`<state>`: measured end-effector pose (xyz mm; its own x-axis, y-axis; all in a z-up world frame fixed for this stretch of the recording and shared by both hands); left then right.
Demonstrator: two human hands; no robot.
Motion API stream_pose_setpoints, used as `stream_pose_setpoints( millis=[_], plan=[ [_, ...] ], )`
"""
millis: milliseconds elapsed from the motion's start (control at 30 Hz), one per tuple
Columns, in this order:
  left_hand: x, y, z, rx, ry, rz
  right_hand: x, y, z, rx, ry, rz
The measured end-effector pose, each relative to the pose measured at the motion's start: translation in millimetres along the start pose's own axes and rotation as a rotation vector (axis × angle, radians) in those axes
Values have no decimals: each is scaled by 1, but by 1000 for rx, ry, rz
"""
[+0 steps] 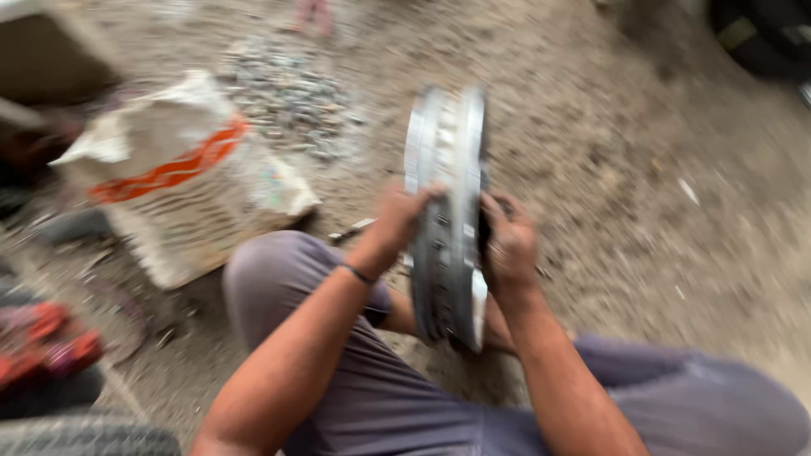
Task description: The person sits on the ground and repeatedly taps the rim of a bicycle wheel with a small metal tool. They rotate the wheel to access different sections of the rim while working.
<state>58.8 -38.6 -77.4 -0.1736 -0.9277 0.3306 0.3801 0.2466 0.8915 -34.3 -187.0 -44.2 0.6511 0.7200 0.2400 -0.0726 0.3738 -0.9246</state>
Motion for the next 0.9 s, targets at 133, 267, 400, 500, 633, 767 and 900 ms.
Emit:
stream_pose_setpoints(
  millis=[133,267,400,500,633,767,900],
  plan=[
    [-5,-3,11,-107,-17,37,1,10,17,40,-5,18],
    [0,8,15,-55,-60,-1,6,13,17,10,-49,-158],
    [4,18,15,-5,-59,-26,4,-1,-19,-35,-119,-89],
    [2,20,14,89,-40,-147,7,-1,-34,23,-201,-88],
    [11,10,8,-72,-83,-27,18,-5,-55,93,-175,-157],
    [13,10,12,-73,-101,-16,27,-3,-68,77,-161,-28],
    [14,11,13,-189,-128,111,32,-13,-86,-138,-57,170]
  ],
)
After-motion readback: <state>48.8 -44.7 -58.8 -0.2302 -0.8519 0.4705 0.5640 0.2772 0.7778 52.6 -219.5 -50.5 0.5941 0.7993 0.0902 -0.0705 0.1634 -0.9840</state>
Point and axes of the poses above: each hand's wrist, its own z-axis away from the middle knuckle, its own x-axis out of the palm, y = z × x, the point moved 7 cm from there along -z, towards the middle knuckle, and after that the axes turned 13 degrees about y, right-handed, at the moved point
